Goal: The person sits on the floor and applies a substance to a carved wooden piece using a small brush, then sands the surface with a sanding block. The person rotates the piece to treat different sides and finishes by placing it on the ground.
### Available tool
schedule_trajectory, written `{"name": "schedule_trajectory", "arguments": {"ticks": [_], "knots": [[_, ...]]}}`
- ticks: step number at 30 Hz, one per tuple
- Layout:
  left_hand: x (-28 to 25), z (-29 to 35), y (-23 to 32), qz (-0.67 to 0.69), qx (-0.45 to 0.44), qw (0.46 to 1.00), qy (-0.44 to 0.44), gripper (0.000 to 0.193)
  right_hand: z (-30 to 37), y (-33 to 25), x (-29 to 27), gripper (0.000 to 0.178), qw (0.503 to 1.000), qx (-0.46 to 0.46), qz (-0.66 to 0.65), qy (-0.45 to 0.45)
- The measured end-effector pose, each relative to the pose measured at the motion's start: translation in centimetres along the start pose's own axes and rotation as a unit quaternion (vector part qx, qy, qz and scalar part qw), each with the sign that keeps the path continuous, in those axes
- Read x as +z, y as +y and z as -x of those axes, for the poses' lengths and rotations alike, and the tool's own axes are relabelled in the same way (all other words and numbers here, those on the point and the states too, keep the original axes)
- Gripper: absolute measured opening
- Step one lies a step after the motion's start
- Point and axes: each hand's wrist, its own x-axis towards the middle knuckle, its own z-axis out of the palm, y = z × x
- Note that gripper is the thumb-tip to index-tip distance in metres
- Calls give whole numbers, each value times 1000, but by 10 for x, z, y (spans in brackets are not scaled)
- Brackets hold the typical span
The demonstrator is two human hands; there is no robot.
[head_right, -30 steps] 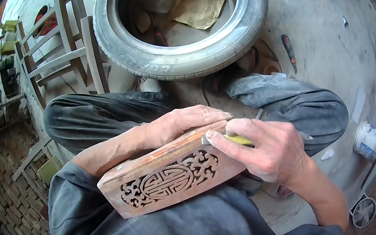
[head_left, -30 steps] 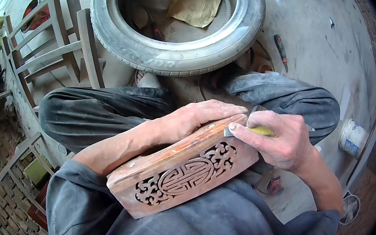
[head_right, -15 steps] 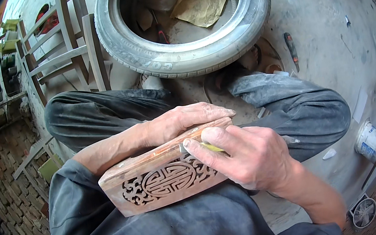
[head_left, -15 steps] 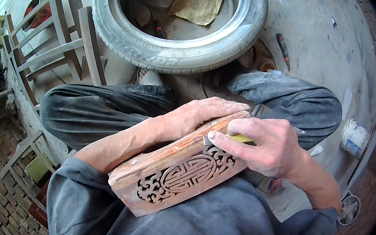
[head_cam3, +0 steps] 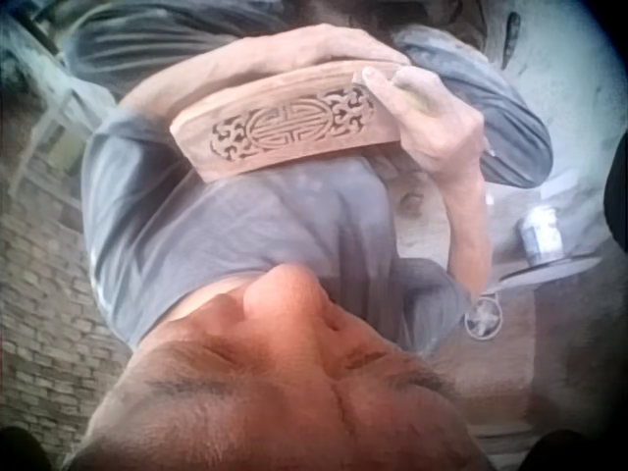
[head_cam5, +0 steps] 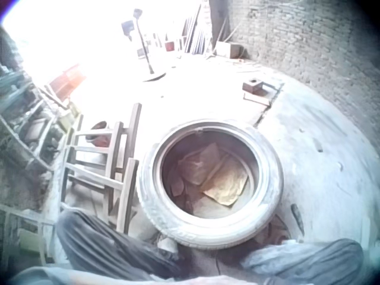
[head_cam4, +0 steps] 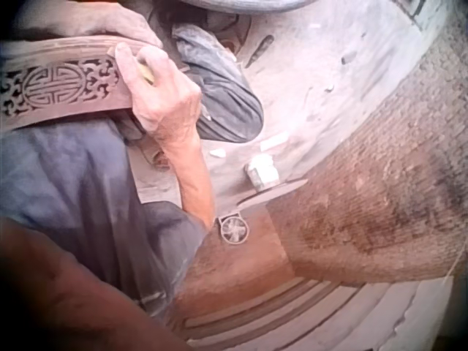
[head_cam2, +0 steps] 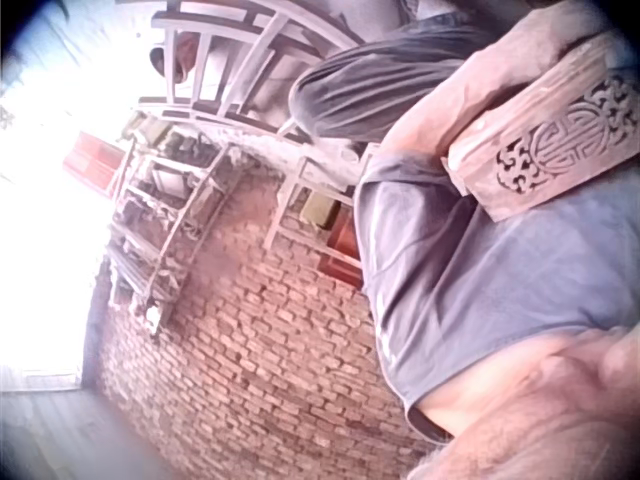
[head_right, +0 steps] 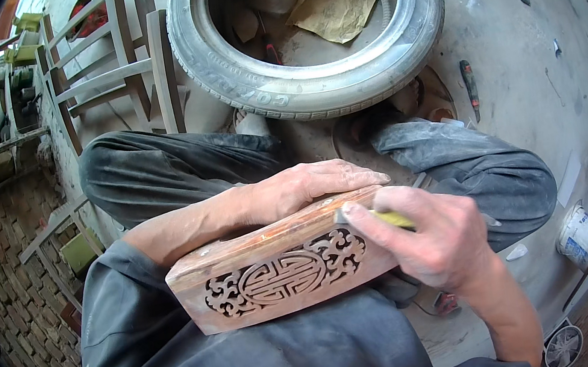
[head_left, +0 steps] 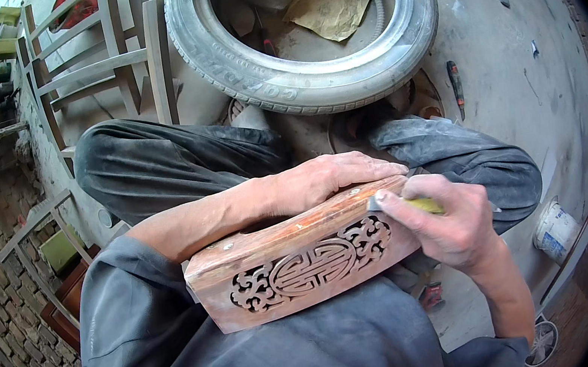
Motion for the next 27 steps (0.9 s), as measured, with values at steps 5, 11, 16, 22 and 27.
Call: {"name": "schedule_trajectory", "arguments": {"ticks": [5,11,16,22,27], "knots": [[1,1,-5,-9,14,1000,2,65,-21,-17,6,46,999,-42,-4,-32],[2,-1,-6,-5,7,1000,-3,65,-9,-8,5,47,999,-31,-3,-12],[0,-1,-4,9,10,1000,3,65,-30,-30,15,44,999,-47,-19,-14],[0,0,-1,-16,5,1000,9,65,-10,-5,3,47,999,-29,-2,-18],[-2,-2,6,9,-9,1000,2,63,-20,-11,7,45,999,-20,-24,-13]]}}
